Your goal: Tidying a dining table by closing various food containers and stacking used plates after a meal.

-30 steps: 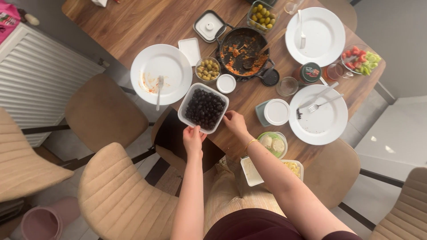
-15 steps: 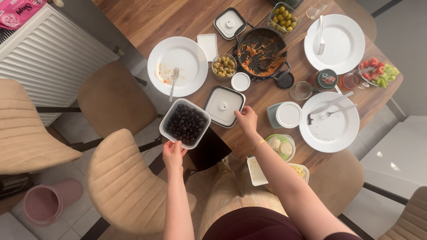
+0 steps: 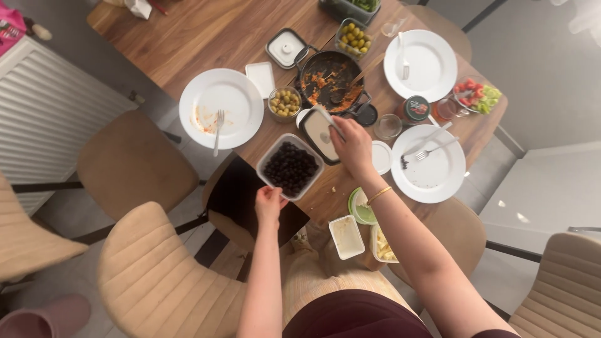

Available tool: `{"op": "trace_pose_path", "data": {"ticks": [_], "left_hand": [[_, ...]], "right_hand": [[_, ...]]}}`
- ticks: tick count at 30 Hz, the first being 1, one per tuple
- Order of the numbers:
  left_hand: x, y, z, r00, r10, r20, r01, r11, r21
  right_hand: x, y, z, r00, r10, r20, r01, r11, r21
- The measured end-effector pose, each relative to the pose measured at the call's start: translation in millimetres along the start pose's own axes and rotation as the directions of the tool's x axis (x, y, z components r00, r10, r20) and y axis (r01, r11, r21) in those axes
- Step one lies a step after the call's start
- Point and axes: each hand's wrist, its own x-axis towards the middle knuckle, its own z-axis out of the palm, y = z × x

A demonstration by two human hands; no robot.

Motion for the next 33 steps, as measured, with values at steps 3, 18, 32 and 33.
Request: {"op": "trace_pose_path", "data": {"ticks": [3, 18, 32, 33], "left_hand": [[2.6, -9.9, 21.4, 0.997, -0.071, 0.034, 0.07, 0.997, 0.03], [-7.0, 3.9, 23.5, 0.982, -0.132, 0.136, 0.141, 0.989, -0.055], [-21.2, 37.0, 39.6, 0.997, 0.063, 0.034, -0.065, 0.996, 0.067], [-22.6, 37.7, 41.2, 0.997, 0.08, 0.022, -0.081, 0.994, 0.068]], "right_hand": [[-4.0, -9.4, -3.8, 0.993, -0.116, 0.03, 0.118, 0.989, -0.089], [-107.9, -34.4, 72.6, 0.854, -0.311, 0.417, 0.434, 0.868, -0.242], [-59.7, 62.9, 58.4, 0.958, 0.261, 0.121, -0.257, 0.965, -0.052], [-60.1, 66.9, 58.4, 0.87, 0.399, 0.288, -0.425, 0.905, 0.03]]}}
